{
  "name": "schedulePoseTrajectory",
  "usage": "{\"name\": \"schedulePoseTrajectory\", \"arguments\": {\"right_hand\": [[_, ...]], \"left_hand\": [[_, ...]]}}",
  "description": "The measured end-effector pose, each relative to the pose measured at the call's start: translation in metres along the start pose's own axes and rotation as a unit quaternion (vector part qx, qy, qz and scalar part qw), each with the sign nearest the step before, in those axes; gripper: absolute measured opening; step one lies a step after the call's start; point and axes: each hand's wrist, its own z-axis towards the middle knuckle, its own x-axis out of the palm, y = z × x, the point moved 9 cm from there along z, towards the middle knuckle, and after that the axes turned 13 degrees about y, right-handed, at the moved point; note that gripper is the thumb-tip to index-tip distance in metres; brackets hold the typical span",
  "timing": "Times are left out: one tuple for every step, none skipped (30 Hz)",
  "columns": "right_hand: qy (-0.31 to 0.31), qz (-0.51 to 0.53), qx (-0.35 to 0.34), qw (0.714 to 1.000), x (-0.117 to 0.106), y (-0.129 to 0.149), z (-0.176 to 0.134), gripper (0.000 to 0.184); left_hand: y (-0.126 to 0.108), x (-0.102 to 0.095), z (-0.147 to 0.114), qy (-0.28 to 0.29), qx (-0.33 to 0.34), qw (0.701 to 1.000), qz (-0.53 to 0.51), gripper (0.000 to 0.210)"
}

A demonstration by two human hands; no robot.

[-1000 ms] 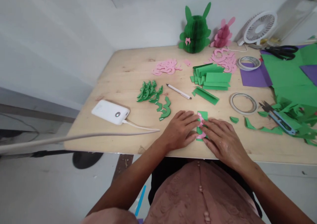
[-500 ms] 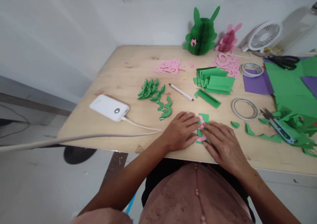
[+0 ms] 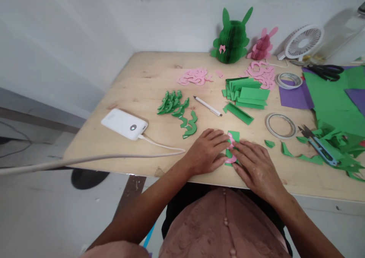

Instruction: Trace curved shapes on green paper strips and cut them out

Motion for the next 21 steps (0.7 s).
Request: {"name": "schedulePoseTrajectory", "arguments": {"right_hand": [[0.000, -0.001, -0.001, 1.000, 0.0002, -0.0001, 0.0000, 0.035], [0.000, -0.002, -0.002, 1.000, 0.0004, -0.0001, 0.0000, 0.035], [0.001, -0.002, -0.003, 1.000, 0.0006, 0.0000, 0.0000, 0.035], [0.001, -0.003, -0.004, 1.000, 0.0007, 0.0000, 0.0001, 0.035], [0.001, -0.002, -0.004, 1.000, 0.0007, 0.0000, 0.0002, 0.035], [0.001, -0.002, -0.005, 1.000, 0.0006, 0.0001, 0.0002, 0.035], [0.000, -0.002, -0.005, 1.000, 0.0004, 0.0002, 0.0003, 0.035], [-0.001, -0.002, -0.004, 1.000, 0.0002, 0.0003, 0.0003, 0.035], [-0.003, -0.003, -0.004, 1.000, -0.0001, 0.0005, 0.0003, 0.035], [-0.004, -0.004, -0.004, 1.000, -0.0004, 0.0007, 0.0003, 0.035], [-0.005, -0.005, -0.005, 1.000, -0.0005, 0.0008, 0.0003, 0.035], [-0.005, -0.006, -0.005, 1.000, -0.0004, 0.0008, 0.0004, 0.035], [-0.005, -0.007, -0.006, 1.000, -0.0003, 0.0008, 0.0004, 0.034], [-0.005, -0.008, -0.007, 1.000, -0.0001, 0.0009, 0.0005, 0.034], [-0.005, -0.009, -0.008, 1.000, 0.0000, 0.0009, 0.0005, 0.034], [-0.005, -0.009, -0.008, 1.000, 0.0001, 0.0008, 0.0005, 0.034], [-0.005, -0.010, -0.008, 1.000, 0.0002, 0.0007, 0.0005, 0.034], [-0.004, -0.010, -0.007, 1.000, 0.0003, 0.0007, 0.0006, 0.034], [-0.003, -0.010, -0.007, 1.000, 0.0005, 0.0006, 0.0007, 0.034], [-0.001, -0.010, -0.006, 1.000, 0.0007, 0.0005, 0.0008, 0.034], [-0.001, -0.010, -0.005, 1.000, 0.0007, 0.0006, 0.0008, 0.034]], "left_hand": [[-0.0002, -0.0004, 0.0000, -0.002, 0.001, 1.000, 0.001, 0.037], [-0.0005, -0.0007, -0.0001, -0.004, 0.002, 1.000, 0.001, 0.037], [-0.0006, -0.0012, -0.0001, -0.006, 0.003, 1.000, 0.002, 0.037], [-0.0008, -0.0015, -0.0002, -0.009, 0.003, 1.000, 0.003, 0.037], [-0.0008, -0.0018, -0.0002, -0.010, 0.003, 1.000, 0.003, 0.037], [-0.0008, -0.0020, -0.0002, -0.012, 0.003, 1.000, 0.003, 0.037], [-0.0007, -0.0021, -0.0002, -0.013, 0.002, 1.000, 0.002, 0.037], [-0.0006, -0.0022, -0.0002, -0.014, 0.002, 1.000, 0.002, 0.036], [-0.0007, -0.0024, -0.0002, -0.015, 0.003, 1.000, 0.001, 0.036], [-0.0008, -0.0027, -0.0002, -0.017, 0.004, 1.000, 0.000, 0.036], [-0.0010, -0.0030, -0.0003, -0.018, 0.005, 1.000, 0.000, 0.036], [-0.0011, -0.0032, -0.0004, -0.019, 0.006, 1.000, -0.001, 0.036], [-0.0011, -0.0034, -0.0004, -0.020, 0.007, 1.000, -0.001, 0.036], [-0.0010, -0.0035, -0.0005, -0.021, 0.006, 1.000, -0.001, 0.036], [-0.0008, -0.0033, -0.0005, -0.020, 0.006, 1.000, -0.002, 0.036], [-0.0005, -0.0031, -0.0006, -0.019, 0.006, 1.000, -0.002, 0.036], [-0.0003, -0.0029, -0.0006, -0.019, 0.005, 1.000, -0.002, 0.036], [0.0000, -0.0027, -0.0007, -0.018, 0.005, 1.000, -0.003, 0.036], [0.0002, -0.0024, -0.0007, -0.018, 0.005, 1.000, -0.004, 0.036], [0.0004, -0.0022, -0.0008, -0.018, 0.005, 1.000, -0.005, 0.036], [0.0005, -0.0021, -0.0009, -0.019, 0.005, 1.000, -0.006, 0.036]]}}
